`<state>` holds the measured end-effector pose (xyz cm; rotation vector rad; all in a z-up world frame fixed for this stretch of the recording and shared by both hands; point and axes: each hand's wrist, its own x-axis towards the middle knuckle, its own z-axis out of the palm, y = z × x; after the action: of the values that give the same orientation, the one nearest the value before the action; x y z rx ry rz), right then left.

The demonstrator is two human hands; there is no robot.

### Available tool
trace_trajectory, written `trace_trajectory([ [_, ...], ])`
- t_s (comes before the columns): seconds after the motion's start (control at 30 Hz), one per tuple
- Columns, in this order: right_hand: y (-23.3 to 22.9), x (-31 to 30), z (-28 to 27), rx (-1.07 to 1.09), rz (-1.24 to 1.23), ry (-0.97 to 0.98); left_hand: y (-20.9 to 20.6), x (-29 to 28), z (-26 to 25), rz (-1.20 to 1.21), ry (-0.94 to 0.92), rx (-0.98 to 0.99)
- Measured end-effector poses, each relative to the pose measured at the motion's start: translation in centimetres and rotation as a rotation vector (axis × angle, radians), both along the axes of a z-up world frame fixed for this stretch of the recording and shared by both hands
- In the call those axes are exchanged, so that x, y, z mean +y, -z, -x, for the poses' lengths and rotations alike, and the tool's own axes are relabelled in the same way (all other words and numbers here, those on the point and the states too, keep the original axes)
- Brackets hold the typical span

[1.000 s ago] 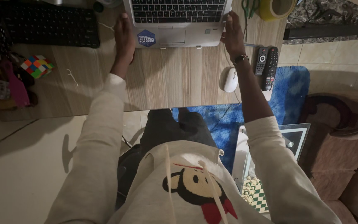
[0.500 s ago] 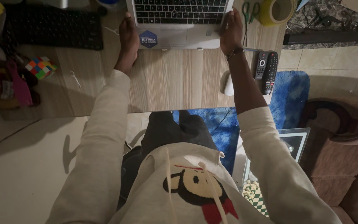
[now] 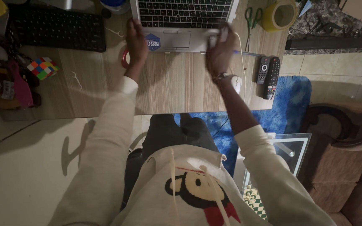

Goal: Organize items on a desk, including assembling a portable laptop stand and moving electronics.

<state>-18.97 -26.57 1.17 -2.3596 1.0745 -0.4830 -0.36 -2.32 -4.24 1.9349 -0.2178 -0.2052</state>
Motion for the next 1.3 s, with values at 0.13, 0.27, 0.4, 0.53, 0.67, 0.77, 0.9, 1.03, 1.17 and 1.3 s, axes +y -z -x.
trace_trajectory([
  [0.13,-1.0,2.8,-1.4,0.338,0.351,-0.43,0.4,-0.1,1.2,0.039,0.032,-0.115],
  [0.27,-0.7,3.4,-2.2,0.219,0.345,-0.574,-0.8,-0.3,1.8,0.022,0.035,-0.184],
  [0.4,-1.3,3.6,-1.8,0.19,0.264,-0.609,0.7,0.5,2.1,0.005,0.055,-0.123],
  [0.53,-1.7,2.9,0.0,0.235,0.346,-0.579,2.9,0.0,2.4,-0.087,0.043,-0.186],
  [0.67,-0.4,3.2,3.5,0.201,0.315,-0.613,-1.7,-0.9,4.5,-0.105,0.008,-0.184],
  [0.77,0.7,3.8,6.1,0.282,0.259,-0.645,-1.9,-0.9,5.5,-0.161,0.01,-0.24],
  [0.9,1.5,5.0,8.8,0.293,0.218,-0.643,-1.9,-1.1,7.2,-0.331,-0.004,-0.401],
  [1.03,2.2,5.8,10.8,0.329,0.252,-0.708,-2.2,-1.1,8.9,-0.357,0.031,-0.366],
  [1.17,3.2,5.7,12.4,0.251,0.189,-0.753,-1.8,-0.8,10.1,-0.429,0.037,-0.364],
  [1.3,3.0,5.4,12.3,0.228,0.257,-0.756,-3.2,-1.0,10.7,-0.356,0.03,-0.303],
])
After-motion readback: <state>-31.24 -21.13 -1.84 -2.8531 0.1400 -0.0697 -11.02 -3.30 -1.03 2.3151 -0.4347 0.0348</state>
